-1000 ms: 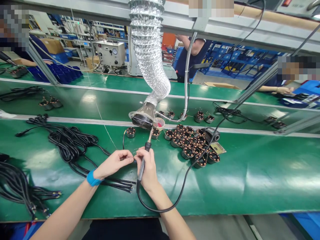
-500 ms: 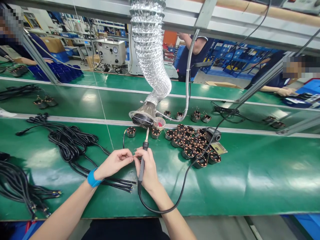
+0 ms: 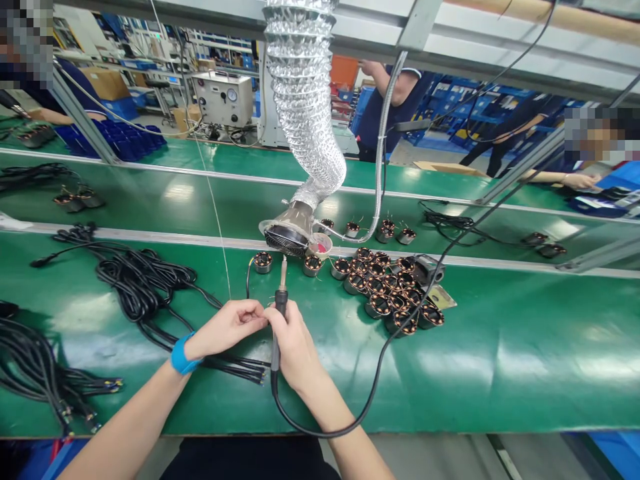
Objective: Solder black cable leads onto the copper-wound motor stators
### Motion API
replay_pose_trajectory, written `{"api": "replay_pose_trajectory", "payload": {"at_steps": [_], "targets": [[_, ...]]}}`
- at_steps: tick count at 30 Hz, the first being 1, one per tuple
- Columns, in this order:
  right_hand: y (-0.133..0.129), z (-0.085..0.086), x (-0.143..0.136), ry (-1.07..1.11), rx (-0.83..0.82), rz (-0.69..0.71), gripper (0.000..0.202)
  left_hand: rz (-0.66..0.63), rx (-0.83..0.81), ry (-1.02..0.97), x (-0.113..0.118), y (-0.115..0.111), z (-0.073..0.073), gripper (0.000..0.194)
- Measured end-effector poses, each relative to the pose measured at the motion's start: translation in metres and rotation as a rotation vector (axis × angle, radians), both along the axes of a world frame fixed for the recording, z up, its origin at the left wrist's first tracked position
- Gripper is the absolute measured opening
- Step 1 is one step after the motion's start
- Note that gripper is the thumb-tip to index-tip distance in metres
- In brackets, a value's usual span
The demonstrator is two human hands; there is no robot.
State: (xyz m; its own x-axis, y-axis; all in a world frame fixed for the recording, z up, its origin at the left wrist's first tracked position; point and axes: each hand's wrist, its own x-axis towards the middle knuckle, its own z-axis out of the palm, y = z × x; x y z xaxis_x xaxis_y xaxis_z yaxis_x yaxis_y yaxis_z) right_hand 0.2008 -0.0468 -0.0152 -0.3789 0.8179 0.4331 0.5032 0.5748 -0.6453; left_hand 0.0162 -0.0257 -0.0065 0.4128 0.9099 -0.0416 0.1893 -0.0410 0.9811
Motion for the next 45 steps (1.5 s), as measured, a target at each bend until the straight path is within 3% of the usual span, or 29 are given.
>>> {"api": "replay_pose_trajectory", "payload": {"at_steps": [4,11,17,22,27,45], "targets": [[-0.001,0.001,0.0,-0.07,0.083,-0.026,0.032,0.036,-0.109,-0.144,0.004,0.001,-0.004,0.032],[0.006,-0.007,-0.002,-0.139,0.195,-0.06,0.032,0.294,-0.092,-0.231,0.013,0.002,-0.015,0.028],[0.02,-0.027,0.006,0.149,0.199,-0.151,0.044,0.475,-0.267,-0.313,0.011,0.01,-0.015,0.027],[0.022,-0.039,0.01,0.29,0.126,-0.196,0.054,0.495,-0.318,-0.327,0.018,0.013,-0.017,0.028],[0.014,-0.03,0.014,0.268,0.163,-0.287,0.032,0.512,-0.304,-0.304,0.023,0.015,-0.018,0.023],[0.015,-0.015,0.012,0.23,0.261,-0.161,0.026,0.521,-0.317,-0.281,0.024,0.017,-0.019,0.027]]}}
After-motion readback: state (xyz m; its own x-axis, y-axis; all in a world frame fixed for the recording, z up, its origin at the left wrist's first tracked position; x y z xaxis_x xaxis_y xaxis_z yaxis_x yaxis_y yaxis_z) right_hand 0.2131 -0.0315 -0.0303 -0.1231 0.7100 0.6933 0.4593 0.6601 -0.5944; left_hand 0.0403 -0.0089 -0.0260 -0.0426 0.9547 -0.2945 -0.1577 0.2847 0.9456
